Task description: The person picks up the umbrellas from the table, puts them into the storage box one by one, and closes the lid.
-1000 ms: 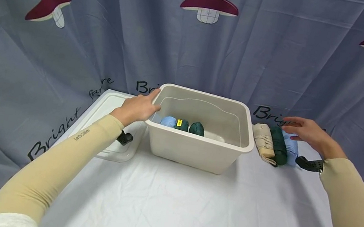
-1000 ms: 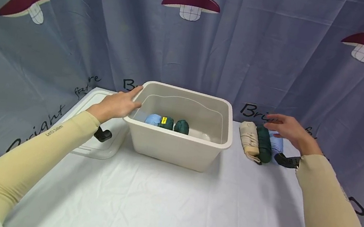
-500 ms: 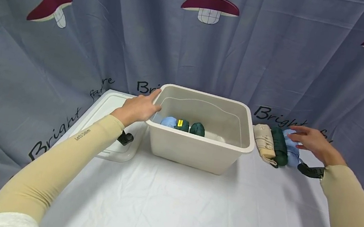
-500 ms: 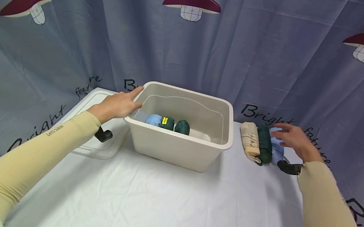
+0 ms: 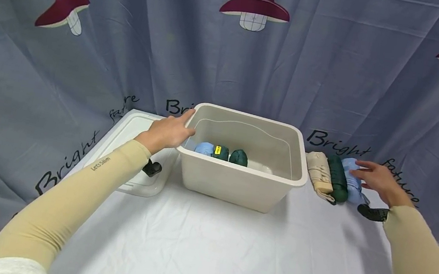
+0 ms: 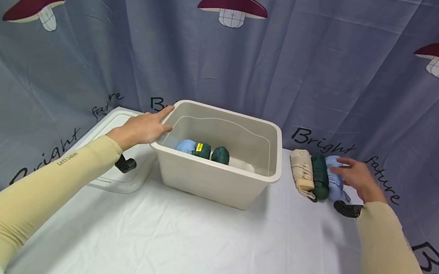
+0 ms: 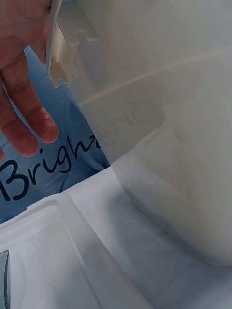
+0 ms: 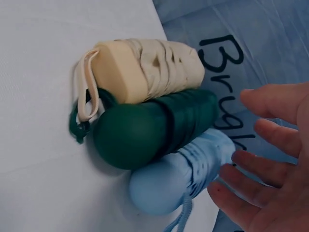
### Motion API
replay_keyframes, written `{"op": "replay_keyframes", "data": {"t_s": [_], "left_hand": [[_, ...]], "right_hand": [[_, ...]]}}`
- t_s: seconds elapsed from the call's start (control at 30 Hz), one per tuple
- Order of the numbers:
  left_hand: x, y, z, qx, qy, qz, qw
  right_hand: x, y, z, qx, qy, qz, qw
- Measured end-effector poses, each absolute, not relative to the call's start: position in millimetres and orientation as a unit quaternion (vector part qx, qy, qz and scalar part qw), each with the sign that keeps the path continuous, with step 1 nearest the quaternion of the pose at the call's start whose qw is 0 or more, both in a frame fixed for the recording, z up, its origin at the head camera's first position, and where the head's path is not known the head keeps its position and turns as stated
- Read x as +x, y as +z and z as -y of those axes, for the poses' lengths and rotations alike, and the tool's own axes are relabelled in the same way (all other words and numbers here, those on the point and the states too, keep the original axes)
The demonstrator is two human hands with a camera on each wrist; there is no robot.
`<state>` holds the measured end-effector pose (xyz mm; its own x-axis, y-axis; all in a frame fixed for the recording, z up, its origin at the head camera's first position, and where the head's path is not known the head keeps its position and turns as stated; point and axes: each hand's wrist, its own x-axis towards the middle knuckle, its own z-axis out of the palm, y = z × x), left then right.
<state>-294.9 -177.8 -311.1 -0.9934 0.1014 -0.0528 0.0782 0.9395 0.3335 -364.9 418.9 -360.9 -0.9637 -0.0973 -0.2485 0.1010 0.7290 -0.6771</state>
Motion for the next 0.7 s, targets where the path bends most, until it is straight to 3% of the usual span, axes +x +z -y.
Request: {"op": "replay_keyframes", "data": {"t_s": [0.7], "left_hand": [[-296.2,-312.4,178.9,0.046,0.178,-0.982,0.045]], "right_hand": [[-368.5,-398.7,-426.8,0.090,-0.312,-0.940,0.104]]}}
